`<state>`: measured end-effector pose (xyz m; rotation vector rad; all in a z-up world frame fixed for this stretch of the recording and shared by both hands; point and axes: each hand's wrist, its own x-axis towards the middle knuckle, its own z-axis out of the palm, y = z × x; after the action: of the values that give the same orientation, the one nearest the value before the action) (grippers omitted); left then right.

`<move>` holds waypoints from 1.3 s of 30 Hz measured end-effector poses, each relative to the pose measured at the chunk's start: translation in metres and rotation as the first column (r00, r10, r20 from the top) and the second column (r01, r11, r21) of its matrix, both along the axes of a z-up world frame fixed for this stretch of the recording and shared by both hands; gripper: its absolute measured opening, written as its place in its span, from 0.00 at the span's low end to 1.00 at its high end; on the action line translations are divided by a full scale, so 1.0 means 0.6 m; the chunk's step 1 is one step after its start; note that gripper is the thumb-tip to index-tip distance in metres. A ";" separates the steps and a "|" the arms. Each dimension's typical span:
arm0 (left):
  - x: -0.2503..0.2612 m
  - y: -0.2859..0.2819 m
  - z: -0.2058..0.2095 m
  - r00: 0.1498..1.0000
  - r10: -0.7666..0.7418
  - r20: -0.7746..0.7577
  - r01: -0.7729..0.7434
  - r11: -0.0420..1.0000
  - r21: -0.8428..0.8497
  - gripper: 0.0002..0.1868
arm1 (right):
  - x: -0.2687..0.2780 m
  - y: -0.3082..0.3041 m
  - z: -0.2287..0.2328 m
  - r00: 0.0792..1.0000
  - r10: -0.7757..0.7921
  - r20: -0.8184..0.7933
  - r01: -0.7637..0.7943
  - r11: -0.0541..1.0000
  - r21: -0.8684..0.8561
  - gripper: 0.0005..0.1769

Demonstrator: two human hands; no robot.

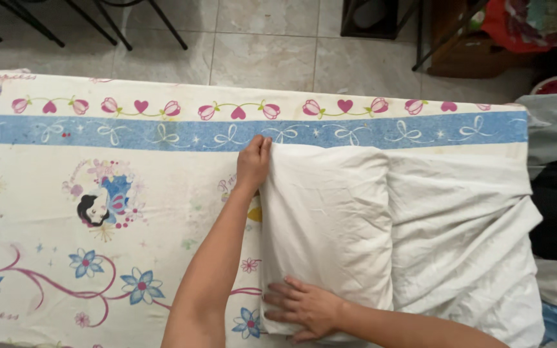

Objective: The person unfolds a white sheet on a patterned ironing board, smooths it, and folds it into a compact rectangle. The folded sheet is then placed on a nearby chair. The person repeats the process with a second white sheet.

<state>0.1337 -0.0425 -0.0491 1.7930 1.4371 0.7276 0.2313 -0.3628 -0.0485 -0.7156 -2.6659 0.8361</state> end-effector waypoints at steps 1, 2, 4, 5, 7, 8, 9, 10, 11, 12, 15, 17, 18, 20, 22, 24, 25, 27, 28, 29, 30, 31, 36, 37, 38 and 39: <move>0.003 0.001 0.007 0.996 -0.045 -0.079 0.053 0.993 0.102 0.11 | 0.005 0.003 0.006 0.999 0.013 -0.034 -0.013 1.000 -0.017 0.41; 0.008 -0.002 0.014 0.984 -0.080 -0.162 0.112 0.974 0.198 0.08 | 0.013 0.012 0.013 0.997 0.025 -0.068 -0.027 0.999 -0.033 0.38; 0.015 -0.017 0.026 0.986 -0.001 -0.165 0.077 0.888 0.453 0.09 | 0.037 0.044 0.021 0.989 -0.144 0.045 0.141 0.989 0.048 0.36; 0.018 -0.040 0.026 0.986 0.038 -0.161 0.060 0.826 0.561 0.12 | 0.050 0.059 0.022 0.929 -0.327 0.170 0.303 0.940 0.156 0.38; 0.044 -0.093 0.018 1.000 0.021 0.005 -0.021 0.940 0.341 0.18 | 0.123 0.117 0.008 0.671 -0.720 0.180 0.630 0.681 0.373 0.30; 0.052 -0.122 0.012 0.993 -0.076 -0.085 0.100 0.943 0.317 0.21 | 0.157 0.140 -0.001 0.551 -0.812 0.193 0.735 0.582 0.349 0.33; 0.059 -0.142 0.007 0.970 -0.171 -0.171 0.216 0.931 0.294 0.24 | 0.191 0.169 -0.010 0.419 -0.885 0.203 0.820 0.465 0.335 0.36; 0.066 -0.156 0.002 0.931 -0.263 -0.253 0.328 0.908 0.260 0.27 | 0.217 0.184 -0.016 0.277 -0.937 0.213 0.885 0.336 0.322 0.39; 0.073 -0.166 -0.003 0.875 -0.356 -0.329 0.437 0.873 0.218 0.30 | 0.238 0.190 -0.019 0.287 -0.938 0.196 0.888 0.337 0.313 0.40; 0.076 -0.169 -0.007 0.803 -0.443 -0.399 0.538 0.826 0.167 0.33 | 0.257 0.202 -0.022 0.296 -0.938 0.178 0.890 0.339 0.305 0.41; 0.046 -0.157 -0.016 0.835 -0.223 -0.504 0.369 0.905 0.211 0.37 | 0.272 0.197 -0.014 0.240 -0.954 0.177 0.910 0.285 0.302 0.41; 0.015 -0.157 -0.011 0.860 -0.087 -0.503 0.191 0.969 0.159 0.37 | 0.260 0.166 0.007 0.185 -0.967 0.177 0.920 0.234 0.314 0.40; -0.001 -0.162 -0.005 0.875 -0.012 -0.484 0.107 0.980 0.169 0.37 | 0.253 0.148 0.021 0.161 -0.973 0.165 0.922 0.208 0.325 0.40; -0.035 -0.209 0.009 0.945 0.054 -0.324 -0.002 0.987 0.161 0.37 | 0.234 0.097 0.046 0.155 -0.977 0.145 0.934 0.193 0.300 0.39; -0.068 -0.283 0.019 0.998 0.050 -0.025 -0.048 0.997 0.061 0.40 | 0.203 0.027 0.063 0.176 -0.973 0.148 0.951 0.207 0.232 0.39; -0.078 -0.340 0.023 0.986 0.124 0.112 -0.104 0.980 -0.169 0.44 | 0.174 -0.030 0.076 0.187 -0.969 0.164 0.961 0.215 0.174 0.39; -0.087 -0.362 0.025 0.980 0.177 0.088 -0.142 0.940 -0.311 0.46 | 0.161 -0.046 0.079 0.222 -0.959 0.179 0.960 0.247 0.131 0.39; -0.100 -0.380 0.022 0.966 0.246 0.075 -0.173 0.839 -0.516 0.48 | 0.133 -0.066 0.079 0.290 -0.936 0.199 0.952 0.303 0.042 0.39; -0.107 -0.378 0.018 0.959 0.268 0.092 -0.166 0.794 -0.585 0.48 | 0.121 -0.071 0.077 0.285 -0.938 0.198 0.955 0.295 0.022 0.39; -0.113 -0.373 0.014 0.949 0.295 0.108 -0.158 0.745 -0.648 0.47 | 0.115 -0.073 0.074 0.284 -0.939 0.195 0.957 0.290 0.004 0.39; -0.120 -0.367 0.009 0.955 0.280 0.097 -0.134 0.701 -0.700 0.47 | 0.115 -0.077 0.073 0.283 -0.940 0.192 0.958 0.286 -0.013 0.39; -0.123 -0.357 0.004 0.961 0.264 0.087 -0.113 0.655 -0.747 0.46 | 0.122 -0.082 0.070 0.251 -0.957 0.146 0.968 0.252 -0.006 0.39; -0.121 -0.374 -0.012 0.992 0.108 -0.069 -0.127 0.910 -0.395 0.45 | 0.210 -0.229 0.049 0.215 -0.977 0.009 0.964 0.213 0.159 0.39; -0.116 -0.390 -0.007 0.982 0.101 -0.163 -0.138 0.962 -0.238 0.45 | 0.233 -0.265 0.037 0.235 -0.971 0.049 0.952 0.240 0.188 0.39; -0.106 -0.407 0.001 0.961 0.107 -0.255 -0.130 0.989 -0.074 0.44 | 0.254 -0.302 0.024 0.253 -0.963 0.090 0.939 0.267 0.215 0.40; -0.091 -0.426 0.011 0.947 0.127 -0.294 -0.118 0.992 0.050 0.43 | 0.280 -0.335 0.011 0.277 -0.952 0.128 0.922 0.301 0.244 0.40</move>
<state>0.0792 -0.2984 -0.0426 1.9117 1.7559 0.5601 0.3992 -0.5640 -0.0422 -2.1673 -1.7571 0.1907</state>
